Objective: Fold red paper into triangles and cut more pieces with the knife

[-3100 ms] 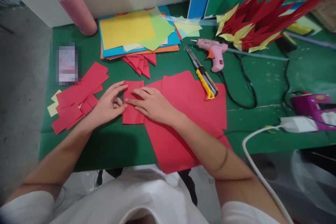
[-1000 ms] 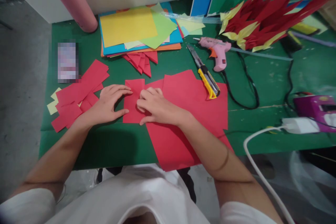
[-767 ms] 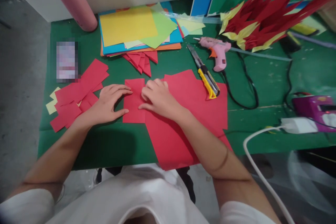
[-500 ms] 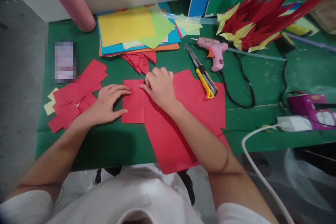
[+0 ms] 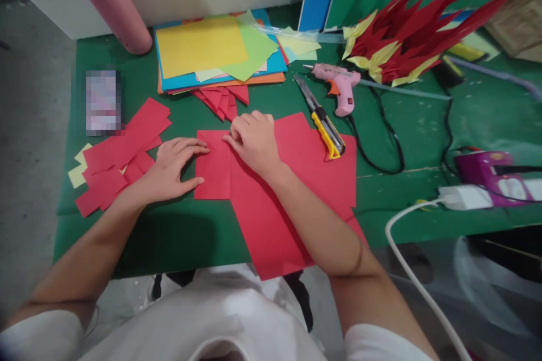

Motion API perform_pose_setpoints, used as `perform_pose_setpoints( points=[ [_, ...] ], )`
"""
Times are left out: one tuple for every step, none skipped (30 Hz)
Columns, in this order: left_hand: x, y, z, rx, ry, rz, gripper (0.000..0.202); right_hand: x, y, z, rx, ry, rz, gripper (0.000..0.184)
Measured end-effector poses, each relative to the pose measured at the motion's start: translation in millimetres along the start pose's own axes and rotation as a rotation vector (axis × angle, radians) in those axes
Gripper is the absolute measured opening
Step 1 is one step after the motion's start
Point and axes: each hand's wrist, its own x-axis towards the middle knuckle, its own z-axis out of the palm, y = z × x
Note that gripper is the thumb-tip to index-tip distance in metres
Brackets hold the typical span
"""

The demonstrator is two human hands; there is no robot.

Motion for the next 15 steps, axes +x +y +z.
perform_pose_setpoints(
  points=[
    [0,0,0.1,0.003,-0.002,0.001,0.048,-2,-3,-1,0.022,-0.023,-0.035,0.044],
    [0,0,0.2,0.006,-0.005,0.001,0.048,-5,-7,-2,0.044,-0.047,-0.075,0.045],
    [0,0,0.3,0.008,-0.006,0.001,0.049,-7,-11,-3,0.067,-0.07,-0.121,0.045],
    [0,-1,0.5,0.008,-0.006,0.001,0.049,-9,-15,-3,0.09,-0.085,-0.172,0.044],
    [0,-1,0.6,0.007,-0.006,0.001,0.051,-11,-19,-3,0.111,-0.099,-0.242,0.041],
    [0,-1,0.8,0.005,-0.005,0.001,0.052,-12,-22,-4,0.133,-0.122,-0.33,0.037],
    [-1,-1,1.0,0.001,-0.003,0.0,0.054,-13,-24,-4,0.153,-0.146,-0.421,0.033],
    [-1,-1,1.2,-0.001,0.0,0.0,0.055,-13,-25,-4,0.172,-0.173,-0.503,0.032],
    [-1,-1,1.3,-0.003,0.001,0.001,0.055,-13,-25,-4,0.188,-0.199,-0.568,0.032],
    [-1,-1,1.4,-0.003,0.002,0.002,0.055,-13,-23,-4,0.202,-0.216,-0.605,0.033],
    [-1,-1,1.3,-0.002,0.002,0.001,0.055,-12,-19,-5,0.211,-0.224,-0.611,0.034],
    [-1,-1,1.2,-0.001,0.001,0.001,0.055,-12,-14,-7,0.215,-0.222,-0.596,0.035],
    [-1,-1,0.9,0.0,-0.001,0.0,0.055,-11,-8,-9,0.217,-0.208,-0.564,0.036],
    [-1,-2,0.5,-0.001,-0.004,-0.001,0.055,-10,-1,-12,0.213,-0.189,-0.522,0.035],
    [-1,-2,0.2,-0.001,-0.006,-0.002,0.056,-9,6,-14,0.202,-0.174,-0.49,0.033]
  ],
)
